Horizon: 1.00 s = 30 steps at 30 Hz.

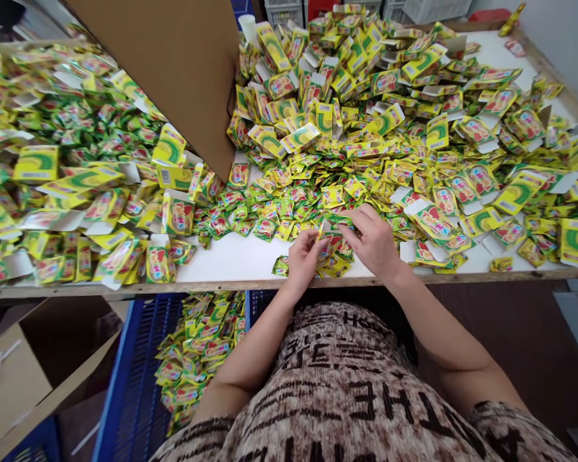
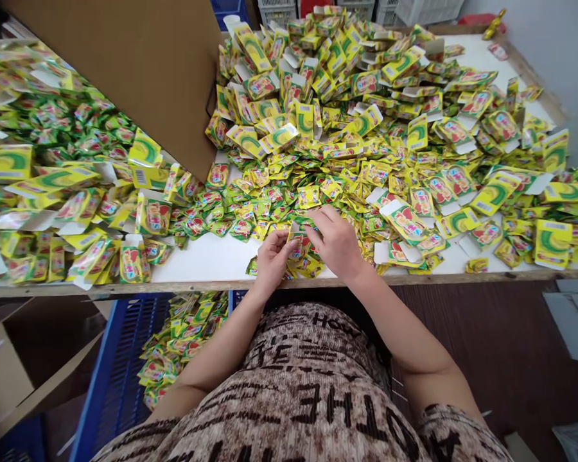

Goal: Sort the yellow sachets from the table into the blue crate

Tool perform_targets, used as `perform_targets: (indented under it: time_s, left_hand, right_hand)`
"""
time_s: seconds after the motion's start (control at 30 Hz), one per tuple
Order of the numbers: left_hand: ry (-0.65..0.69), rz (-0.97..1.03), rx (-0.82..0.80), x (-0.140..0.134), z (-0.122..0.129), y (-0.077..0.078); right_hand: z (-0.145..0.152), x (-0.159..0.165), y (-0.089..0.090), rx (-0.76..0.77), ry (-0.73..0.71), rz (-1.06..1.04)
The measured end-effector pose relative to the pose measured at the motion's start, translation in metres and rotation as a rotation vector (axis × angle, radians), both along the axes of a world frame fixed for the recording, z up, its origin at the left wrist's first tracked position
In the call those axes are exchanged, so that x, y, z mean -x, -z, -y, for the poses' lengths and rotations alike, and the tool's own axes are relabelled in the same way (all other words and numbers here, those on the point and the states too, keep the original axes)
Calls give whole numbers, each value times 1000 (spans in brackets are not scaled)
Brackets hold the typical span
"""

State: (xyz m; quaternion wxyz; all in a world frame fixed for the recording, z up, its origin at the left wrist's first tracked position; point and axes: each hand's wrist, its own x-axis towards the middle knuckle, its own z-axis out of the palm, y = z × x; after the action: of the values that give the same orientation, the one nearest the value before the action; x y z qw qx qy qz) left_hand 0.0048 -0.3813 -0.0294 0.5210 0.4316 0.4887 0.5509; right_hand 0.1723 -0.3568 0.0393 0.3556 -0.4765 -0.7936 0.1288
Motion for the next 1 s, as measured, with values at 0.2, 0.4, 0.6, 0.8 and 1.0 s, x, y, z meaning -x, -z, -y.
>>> perform_targets:
  time_s: [0.2, 0.4, 0.6, 0.8, 1.0]
  left_hand:
    - [-14, 76, -3, 0, 1, 6]
    - [45, 50, -15, 1, 13, 12]
    - [170, -2, 15, 12, 19, 7]
    - [203, 49, 0, 15, 19, 2]
    - [188, -2, 7, 16, 19, 7]
  right_hand:
    - [6, 4, -4, 63, 15, 275]
    - [1, 5, -35, 234, -149, 619]
    - [-8, 11, -31, 219, -360, 371]
    - [-7, 15, -5, 16, -292, 240]
    - [13, 3, 15, 224, -289, -30]
